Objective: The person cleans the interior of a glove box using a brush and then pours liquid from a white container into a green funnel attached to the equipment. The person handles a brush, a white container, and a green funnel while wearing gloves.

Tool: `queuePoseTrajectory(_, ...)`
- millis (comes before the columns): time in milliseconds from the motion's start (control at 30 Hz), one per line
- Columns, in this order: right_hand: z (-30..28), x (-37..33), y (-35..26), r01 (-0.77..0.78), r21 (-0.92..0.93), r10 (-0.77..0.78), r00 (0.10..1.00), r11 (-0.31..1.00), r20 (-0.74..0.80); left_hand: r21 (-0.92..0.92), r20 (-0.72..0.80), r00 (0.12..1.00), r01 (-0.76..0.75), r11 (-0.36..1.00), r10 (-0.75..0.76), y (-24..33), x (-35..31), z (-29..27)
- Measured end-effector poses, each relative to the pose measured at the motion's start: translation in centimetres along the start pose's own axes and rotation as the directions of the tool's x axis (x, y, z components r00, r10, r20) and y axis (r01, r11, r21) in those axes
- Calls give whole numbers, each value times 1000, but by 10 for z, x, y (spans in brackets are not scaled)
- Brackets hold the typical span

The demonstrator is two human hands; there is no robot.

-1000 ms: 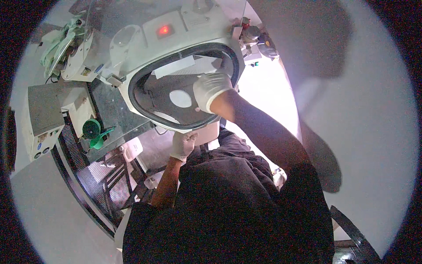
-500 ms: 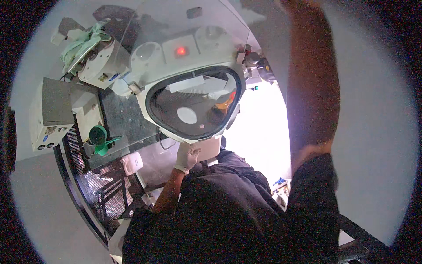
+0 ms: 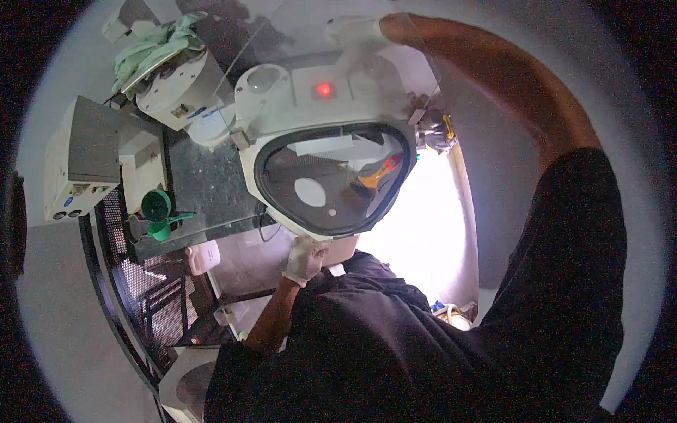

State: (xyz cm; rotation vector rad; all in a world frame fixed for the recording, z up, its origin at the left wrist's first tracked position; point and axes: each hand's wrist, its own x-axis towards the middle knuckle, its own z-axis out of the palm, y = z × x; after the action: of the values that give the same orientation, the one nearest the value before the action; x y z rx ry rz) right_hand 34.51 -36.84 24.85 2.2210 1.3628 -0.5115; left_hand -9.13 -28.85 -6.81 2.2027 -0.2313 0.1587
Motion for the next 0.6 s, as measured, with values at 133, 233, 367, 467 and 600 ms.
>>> queuePoseTrajectory(133, 2, 8, -7, -1, 11, 0, 1000, 1000, 27, 22, -39, 998, -52, 998, 53, -8, 2, 4)
queuePoseTrajectory(233, 6, 13, -11, -3, 30, 2, 999, 1000, 32, 19, -34, 998, -45, 999, 46, -7, 1, 5)
queuePoseTrajectory(367, -1, 25, -11, 10, 50, -11, 1000, 999, 14, 35, -45, 998, -37, 999, 39, -5, 4, 2)
queuePoseTrajectory(467, -1, 33, -15, 29, 59, -30, 999, 998, 13, -18, -82, 996, -47, 999, 45, 0, 6, -3)
queuePoseTrajectory(600, 3, 14, -12, -17, 74, 14, 999, 997, 38, -303, -35, 986, 143, 942, -161, -10, 5, 21)
